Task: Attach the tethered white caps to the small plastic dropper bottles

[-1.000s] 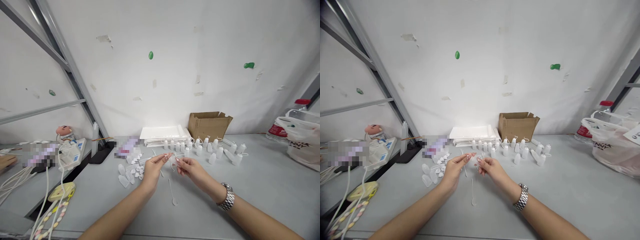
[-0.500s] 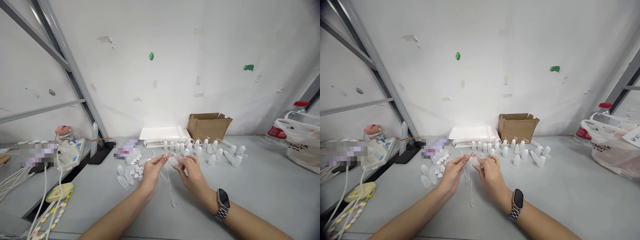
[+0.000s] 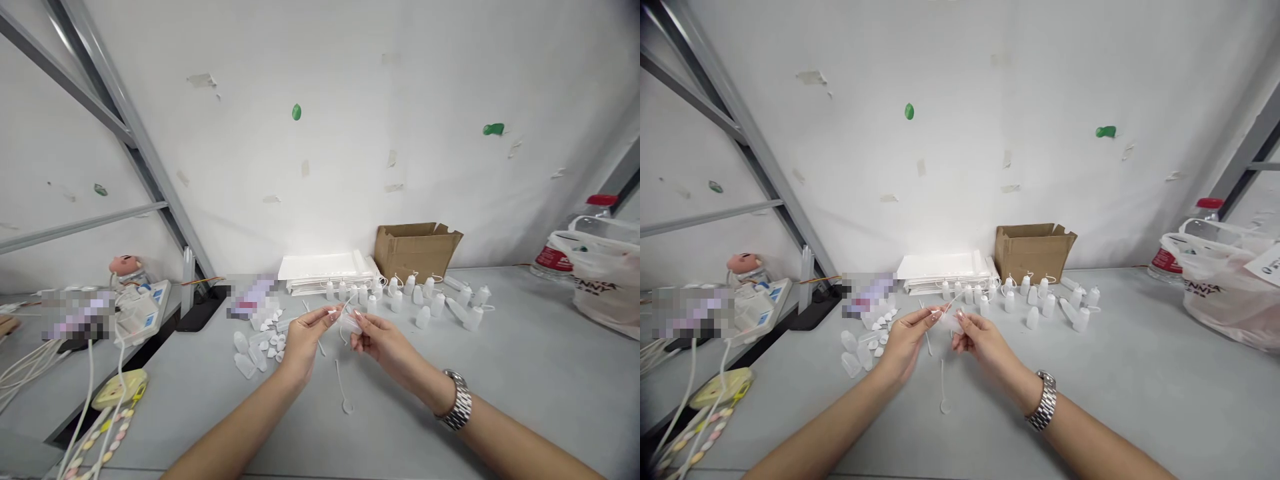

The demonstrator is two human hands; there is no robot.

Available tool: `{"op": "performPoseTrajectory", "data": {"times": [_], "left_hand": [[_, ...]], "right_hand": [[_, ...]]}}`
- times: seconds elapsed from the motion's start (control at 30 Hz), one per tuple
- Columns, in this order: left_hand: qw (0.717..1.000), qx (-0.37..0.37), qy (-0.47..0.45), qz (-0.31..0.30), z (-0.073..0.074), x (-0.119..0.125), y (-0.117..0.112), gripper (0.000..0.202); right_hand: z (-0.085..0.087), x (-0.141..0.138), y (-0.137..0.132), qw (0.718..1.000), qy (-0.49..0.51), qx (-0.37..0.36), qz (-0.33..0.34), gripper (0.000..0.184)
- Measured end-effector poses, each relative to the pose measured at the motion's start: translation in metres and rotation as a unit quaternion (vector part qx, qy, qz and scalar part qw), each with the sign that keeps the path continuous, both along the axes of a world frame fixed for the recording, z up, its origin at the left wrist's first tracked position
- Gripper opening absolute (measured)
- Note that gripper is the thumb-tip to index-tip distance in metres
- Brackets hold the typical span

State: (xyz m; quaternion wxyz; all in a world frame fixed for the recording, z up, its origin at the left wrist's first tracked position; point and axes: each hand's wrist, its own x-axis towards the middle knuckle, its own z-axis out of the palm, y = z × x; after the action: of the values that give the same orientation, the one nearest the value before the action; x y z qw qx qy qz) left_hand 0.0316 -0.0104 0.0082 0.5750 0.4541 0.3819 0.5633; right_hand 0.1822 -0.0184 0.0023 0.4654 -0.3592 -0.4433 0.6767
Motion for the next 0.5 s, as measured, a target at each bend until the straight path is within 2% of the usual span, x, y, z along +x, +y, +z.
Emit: {"op": "performPoseTrajectory", "data": {"times": [0.1,0.17,0.33,0.4,0.5], "left_hand": [[1.000,-0.011,0.003,0.018,-0.0039,-0.0003,0.0022,0.025],[1.000,-0.017,0.006,0.022,-0.0044,-0.0008,0.0025,0.027],[0.999,-0.003,0.033,0.014,0.0019,-0.0009,-0.0014,0.025],[0.999,0.002,0.045,0.018,0.0039,-0.0010,-0.0025,0.024],[0.998,0.000,0.052,0.024,0.0041,-0.0013,-0.0022,0.023]], "right_hand": [[-0.0040,-0.0014,0.0011,0.999,-0.014,0.035,-0.022,0.038],[-0.0056,-0.0013,0.0009,0.999,-0.019,0.038,-0.015,0.036],[-0.0030,-0.0002,-0.0021,0.997,-0.030,-0.041,0.058,0.052],[-0.0009,-0.0009,-0.0034,0.996,-0.078,-0.005,0.038,0.050],[-0.0005,-0.0029,-0.0051,0.978,-0.177,0.100,-0.048,0.044]]}}
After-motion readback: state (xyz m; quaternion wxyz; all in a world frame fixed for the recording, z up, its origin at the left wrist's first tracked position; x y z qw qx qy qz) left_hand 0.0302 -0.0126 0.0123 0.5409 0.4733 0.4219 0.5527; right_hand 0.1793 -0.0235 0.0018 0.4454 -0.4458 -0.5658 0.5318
